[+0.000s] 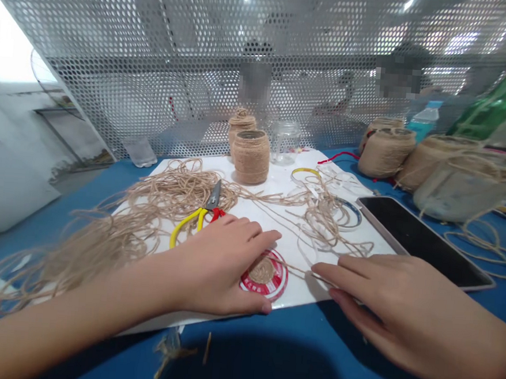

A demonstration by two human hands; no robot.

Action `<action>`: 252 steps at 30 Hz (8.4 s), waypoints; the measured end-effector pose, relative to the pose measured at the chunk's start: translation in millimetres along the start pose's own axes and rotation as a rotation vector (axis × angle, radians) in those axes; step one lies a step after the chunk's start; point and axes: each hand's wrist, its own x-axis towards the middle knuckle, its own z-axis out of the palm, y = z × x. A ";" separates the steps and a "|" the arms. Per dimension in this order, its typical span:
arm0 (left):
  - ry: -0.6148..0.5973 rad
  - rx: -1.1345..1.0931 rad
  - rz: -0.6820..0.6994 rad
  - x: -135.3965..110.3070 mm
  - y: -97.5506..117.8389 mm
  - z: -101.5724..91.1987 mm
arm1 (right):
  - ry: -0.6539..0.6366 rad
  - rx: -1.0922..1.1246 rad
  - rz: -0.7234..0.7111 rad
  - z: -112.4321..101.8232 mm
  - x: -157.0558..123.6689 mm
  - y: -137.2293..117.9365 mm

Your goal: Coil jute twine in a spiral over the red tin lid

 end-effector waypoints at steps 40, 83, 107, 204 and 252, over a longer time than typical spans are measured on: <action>-0.119 0.076 0.041 -7.3 -9.5 -18.4 | -0.088 0.002 -0.030 4.6 2.5 6.4; -0.149 0.178 0.051 -8.0 1.2 -17.2 | -0.061 -0.386 0.205 -20.2 -29.2 159.0; -0.080 0.257 0.085 -11.4 -0.3 -11.6 | -0.142 -0.856 0.385 -30.1 5.5 61.7; -0.067 0.228 -0.051 -14.3 8.0 -13.8 | -0.046 0.077 -0.087 9.8 34.8 -23.0; 0.032 -0.021 0.079 -6.4 -12.9 -14.1 | -0.028 -0.092 -0.173 14.5 32.6 -20.4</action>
